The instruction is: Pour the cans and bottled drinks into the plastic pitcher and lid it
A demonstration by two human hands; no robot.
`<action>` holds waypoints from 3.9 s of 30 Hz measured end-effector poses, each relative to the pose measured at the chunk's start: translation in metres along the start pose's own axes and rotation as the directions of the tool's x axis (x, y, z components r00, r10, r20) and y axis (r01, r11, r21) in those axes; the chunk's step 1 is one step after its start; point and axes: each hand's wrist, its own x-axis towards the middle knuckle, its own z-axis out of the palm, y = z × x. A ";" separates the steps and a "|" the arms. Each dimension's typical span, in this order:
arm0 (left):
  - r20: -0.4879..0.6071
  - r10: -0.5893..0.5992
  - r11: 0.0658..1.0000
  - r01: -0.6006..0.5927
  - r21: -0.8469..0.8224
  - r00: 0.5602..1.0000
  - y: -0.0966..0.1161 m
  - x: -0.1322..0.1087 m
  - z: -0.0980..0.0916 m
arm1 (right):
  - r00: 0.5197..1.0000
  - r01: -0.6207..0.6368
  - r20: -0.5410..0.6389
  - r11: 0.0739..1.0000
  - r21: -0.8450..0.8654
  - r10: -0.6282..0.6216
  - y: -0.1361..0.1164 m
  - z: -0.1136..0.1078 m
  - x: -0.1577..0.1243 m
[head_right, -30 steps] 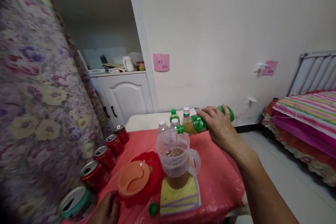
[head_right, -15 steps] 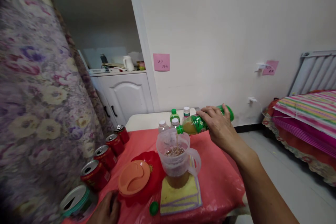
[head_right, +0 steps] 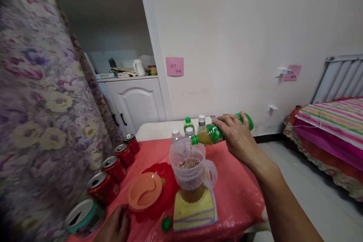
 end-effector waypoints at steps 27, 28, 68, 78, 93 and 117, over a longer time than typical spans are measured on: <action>-0.110 0.078 0.996 -0.082 -0.030 0.991 -0.007 -0.002 0.011 | 0.999 0.026 0.034 0.994 -0.107 -0.022 -0.015 -0.011 -0.008; -0.113 0.084 0.996 -0.087 -0.029 0.990 -0.007 -0.002 0.012 | 0.999 0.024 0.037 0.993 -0.113 -0.020 -0.015 -0.011 -0.007; -0.218 0.256 0.965 -0.236 0.110 0.942 -0.020 0.001 0.035 | 0.996 0.081 0.072 0.949 -0.305 -0.061 -0.019 -0.066 0.014; -0.295 0.303 0.951 -0.265 0.161 0.906 -0.026 0.006 0.051 | 0.991 0.077 0.126 0.946 -0.315 -0.039 -0.027 -0.064 0.010; -0.313 0.351 0.931 -0.295 0.213 0.882 -0.027 0.008 0.053 | 0.981 0.123 0.181 0.953 -0.275 -0.074 -0.051 -0.061 0.011; -0.250 0.354 0.921 -0.289 0.263 0.901 -0.026 0.008 0.049 | 0.940 0.341 0.178 0.843 -0.416 -0.292 -0.088 -0.052 0.033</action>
